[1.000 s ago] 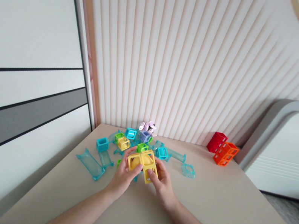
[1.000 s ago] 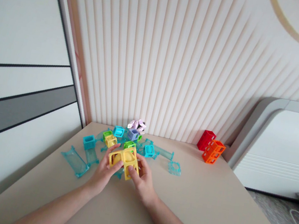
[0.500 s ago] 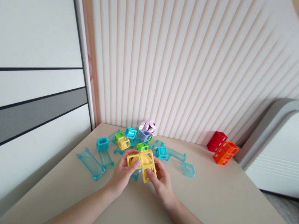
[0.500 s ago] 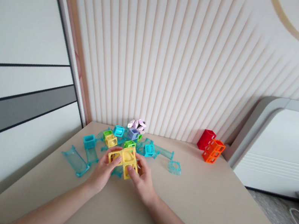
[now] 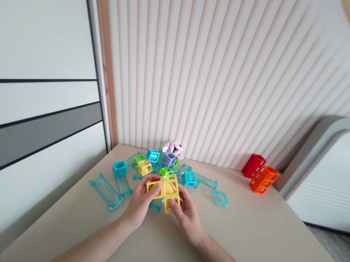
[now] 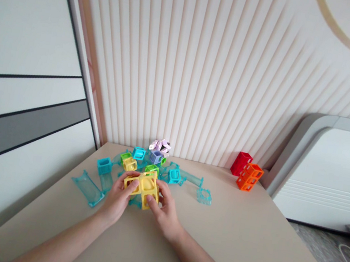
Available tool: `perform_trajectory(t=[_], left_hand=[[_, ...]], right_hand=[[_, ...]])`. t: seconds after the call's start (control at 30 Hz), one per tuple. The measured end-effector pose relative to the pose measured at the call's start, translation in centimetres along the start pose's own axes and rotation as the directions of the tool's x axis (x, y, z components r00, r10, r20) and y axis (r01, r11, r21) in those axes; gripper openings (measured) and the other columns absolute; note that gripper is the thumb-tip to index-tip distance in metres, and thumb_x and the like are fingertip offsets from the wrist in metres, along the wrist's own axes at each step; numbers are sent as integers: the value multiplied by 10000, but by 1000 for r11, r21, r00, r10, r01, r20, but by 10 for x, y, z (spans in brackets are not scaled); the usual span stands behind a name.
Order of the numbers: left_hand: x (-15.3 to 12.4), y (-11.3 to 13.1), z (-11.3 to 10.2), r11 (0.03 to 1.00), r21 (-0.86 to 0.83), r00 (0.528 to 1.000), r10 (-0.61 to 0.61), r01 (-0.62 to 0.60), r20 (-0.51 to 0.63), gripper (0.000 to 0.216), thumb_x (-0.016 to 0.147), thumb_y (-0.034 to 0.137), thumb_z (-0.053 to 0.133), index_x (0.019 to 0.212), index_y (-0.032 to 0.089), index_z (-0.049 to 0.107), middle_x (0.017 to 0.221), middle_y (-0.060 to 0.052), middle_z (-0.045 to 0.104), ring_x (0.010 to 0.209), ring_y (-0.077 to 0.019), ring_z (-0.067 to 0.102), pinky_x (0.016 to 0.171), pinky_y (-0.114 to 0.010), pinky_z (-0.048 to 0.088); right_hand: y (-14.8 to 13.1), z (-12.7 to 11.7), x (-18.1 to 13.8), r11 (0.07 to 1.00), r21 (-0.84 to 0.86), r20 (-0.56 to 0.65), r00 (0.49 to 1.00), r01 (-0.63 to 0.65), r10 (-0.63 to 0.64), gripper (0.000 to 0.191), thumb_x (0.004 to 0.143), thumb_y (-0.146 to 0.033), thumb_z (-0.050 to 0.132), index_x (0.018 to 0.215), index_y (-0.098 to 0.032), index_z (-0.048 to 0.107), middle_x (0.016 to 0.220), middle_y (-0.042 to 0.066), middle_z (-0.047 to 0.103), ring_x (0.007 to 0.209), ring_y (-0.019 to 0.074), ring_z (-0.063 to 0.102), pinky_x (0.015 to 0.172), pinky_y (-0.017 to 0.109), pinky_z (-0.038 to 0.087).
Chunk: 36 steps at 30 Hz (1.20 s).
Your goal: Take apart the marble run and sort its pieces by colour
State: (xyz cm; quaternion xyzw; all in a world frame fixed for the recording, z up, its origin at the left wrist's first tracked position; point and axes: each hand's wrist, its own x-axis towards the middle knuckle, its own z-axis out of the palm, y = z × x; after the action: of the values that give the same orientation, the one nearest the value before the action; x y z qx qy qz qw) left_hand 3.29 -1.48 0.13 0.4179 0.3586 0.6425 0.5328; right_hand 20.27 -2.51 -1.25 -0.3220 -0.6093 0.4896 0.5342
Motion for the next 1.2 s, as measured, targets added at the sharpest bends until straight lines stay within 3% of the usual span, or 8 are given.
perform_trajectory(t=[0.5, 0.73, 0.97, 1.1, 1.2], left_hand=[[0, 8, 1, 991, 108, 997, 80, -80, 8, 412, 724, 502, 830, 973, 212, 675, 960, -48, 723, 878, -214, 690, 781, -298, 563], [-1, 9, 2, 992, 106, 998, 67, -68, 16, 416, 726, 488, 832, 995, 213, 671, 966, -46, 720, 885, -213, 685, 785, -295, 558], [-1, 8, 2, 993, 102, 998, 60, -61, 14, 424, 730, 508, 824, 994, 215, 667, 950, -39, 713, 868, -205, 683, 777, -291, 558], [-2, 6, 2, 989, 124, 997, 83, -83, 8, 458, 752, 518, 803, 1067, 221, 654, 1033, -60, 715, 954, -230, 691, 830, -319, 562], [2, 9, -1, 972, 140, 981, 185, -191, 55, 519, 793, 529, 763, 1189, 230, 611, 1173, -92, 697, 1092, -258, 672, 935, -367, 543]], right_hand=[[-2, 0, -1, 1000, -15, 1, 1000, 0, 0, 452, 902, -470, 685, 1312, -293, 618, 1325, 81, 617, 1131, 252, 620, 907, 366, 556], [-1, 0, -1, 990, -113, -1, 996, 87, -88, 397, 943, -420, 642, 1318, -295, 601, 1341, 87, 596, 1215, 255, 579, 990, 373, 510], [0, -3, -2, 986, -151, 10, 998, 64, -63, 415, 937, -427, 645, 1322, -281, 590, 1308, 86, 619, 1123, 245, 617, 969, 383, 524], [3, -2, -2, 978, -179, -6, 994, 103, -106, 414, 935, -407, 654, 1322, -274, 593, 1322, 93, 606, 1165, 253, 601, 991, 385, 514], [7, 0, -2, 990, -98, -61, 993, 98, -105, 414, 931, -420, 661, 1312, -276, 587, 1292, 91, 628, 1141, 252, 620, 942, 374, 542]])
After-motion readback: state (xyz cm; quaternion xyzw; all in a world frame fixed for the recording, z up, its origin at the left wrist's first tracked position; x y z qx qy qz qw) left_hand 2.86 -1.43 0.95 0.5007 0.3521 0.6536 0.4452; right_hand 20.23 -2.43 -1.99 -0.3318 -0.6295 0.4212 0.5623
